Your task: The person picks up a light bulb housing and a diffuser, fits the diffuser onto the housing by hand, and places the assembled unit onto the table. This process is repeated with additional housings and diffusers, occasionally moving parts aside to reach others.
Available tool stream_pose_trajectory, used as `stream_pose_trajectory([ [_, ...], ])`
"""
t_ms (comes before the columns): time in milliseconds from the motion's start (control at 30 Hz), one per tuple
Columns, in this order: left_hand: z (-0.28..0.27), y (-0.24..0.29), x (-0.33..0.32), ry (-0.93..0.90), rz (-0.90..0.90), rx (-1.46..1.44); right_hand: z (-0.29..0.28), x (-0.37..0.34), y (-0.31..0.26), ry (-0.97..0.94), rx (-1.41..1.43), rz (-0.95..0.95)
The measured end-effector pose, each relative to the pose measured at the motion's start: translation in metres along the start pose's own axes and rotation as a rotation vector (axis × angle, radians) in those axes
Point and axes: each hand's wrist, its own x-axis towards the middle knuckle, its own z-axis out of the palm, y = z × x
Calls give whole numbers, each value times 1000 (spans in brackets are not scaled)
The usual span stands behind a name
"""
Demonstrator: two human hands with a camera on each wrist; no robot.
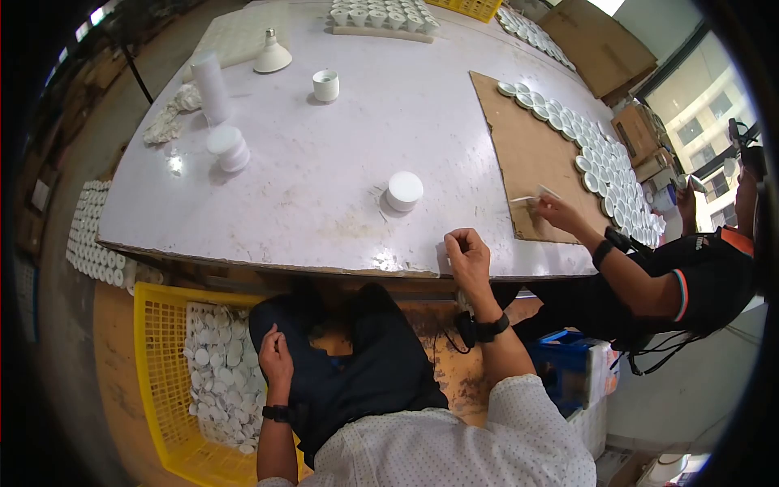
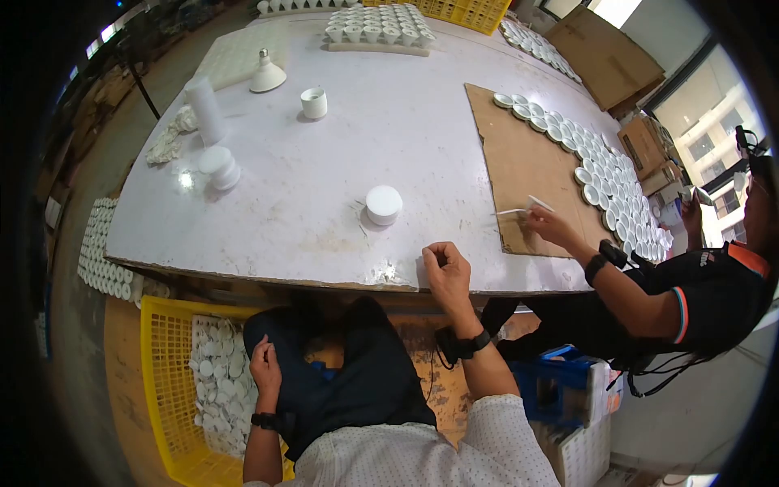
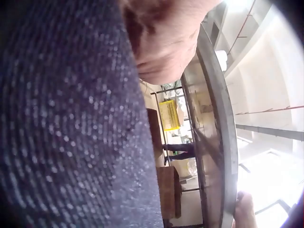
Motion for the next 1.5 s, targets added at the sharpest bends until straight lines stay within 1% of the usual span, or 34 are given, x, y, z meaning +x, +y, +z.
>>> stream_pose_trajectory([
  [100,0,-2,-2,-15,-27,2,-7,8,-2,-60,28,26],
  [200,0,-3,-1,-26,-49,1,-27,28,-5,67,-254,-169],
  [233,0,-2,-1,-23,-49,-5,-36,38,-5,134,-346,-209],
  [267,0,-2,-1,-22,-50,-6,-45,51,-5,202,-530,-280],
  [333,0,-1,0,-27,-43,12,-66,88,11,412,-753,-522],
  [367,0,-1,0,-24,-42,12,-77,108,25,413,-751,-525],
  [400,0,0,0,-33,-61,6,-87,126,39,478,-845,-400],
  [433,0,0,0,-41,-78,2,-92,138,41,542,-934,-272],
  [467,0,-1,1,-33,-76,4,-97,150,42,543,-927,-277],
  [533,0,-3,0,3,59,72,-101,163,32,317,-862,166],
  [667,0,5,-1,-12,-27,58,-100,162,36,245,-764,165],
  [733,2,21,0,-77,-247,-214,-91,141,22,344,-648,-115],
  [767,5,32,-2,-136,-272,-328,-84,128,13,319,-647,-118],
  [800,6,51,0,-191,-295,-445,-76,112,0,255,-634,-265],
  [833,9,74,1,-250,-279,-569,-67,92,-11,192,-616,-407],
  [867,4,108,8,-340,-228,-629,-56,70,-19,103,-614,-514],
  [900,-3,140,15,-500,-284,-731,-43,47,-29,20,-607,-622],
  [933,3,152,18,-552,-159,-782,-28,21,-43,-83,-551,-652],
  [967,4,168,22,-611,-159,-812,-15,-4,-58,-184,-495,-681],
  [1033,14,180,25,-656,-178,-859,4,-41,-79,-408,-403,-626],
  [1067,19,180,24,-646,-181,-864,13,-53,-77,-485,-329,-612],
  [1100,25,178,22,-650,-216,-963,21,-64,-74,-562,-256,-595],
  [1133,26,177,21,-654,-249,-1062,27,-73,-78,-635,-242,-556],
  [1167,21,176,18,-644,-253,-1068,33,-80,-82,-708,-228,-516],
  [1233,4,176,17,-581,-68,-653,44,-90,-81,-813,-154,-425],
  [1267,4,170,11,-515,-51,-634,46,-88,-83,-844,-142,-444],
  [1300,-1,168,11,-504,-56,-636,47,-83,-88,-875,-129,-463],
  [1367,-14,163,12,-635,-419,-818,46,-55,-91,-771,-145,-335],
  [1400,-9,152,4,-545,-377,-889,48,-35,-87,-540,-162,-284],
  [1433,-12,148,1,-542,-378,-892,51,-9,-77,-307,-179,-231],
  [1467,-14,145,-1,-537,-410,-905,51,27,-54,-136,-197,-319],
  [1500,-15,143,-3,-531,-441,-919,50,48,-57,-63,-246,-180],
])
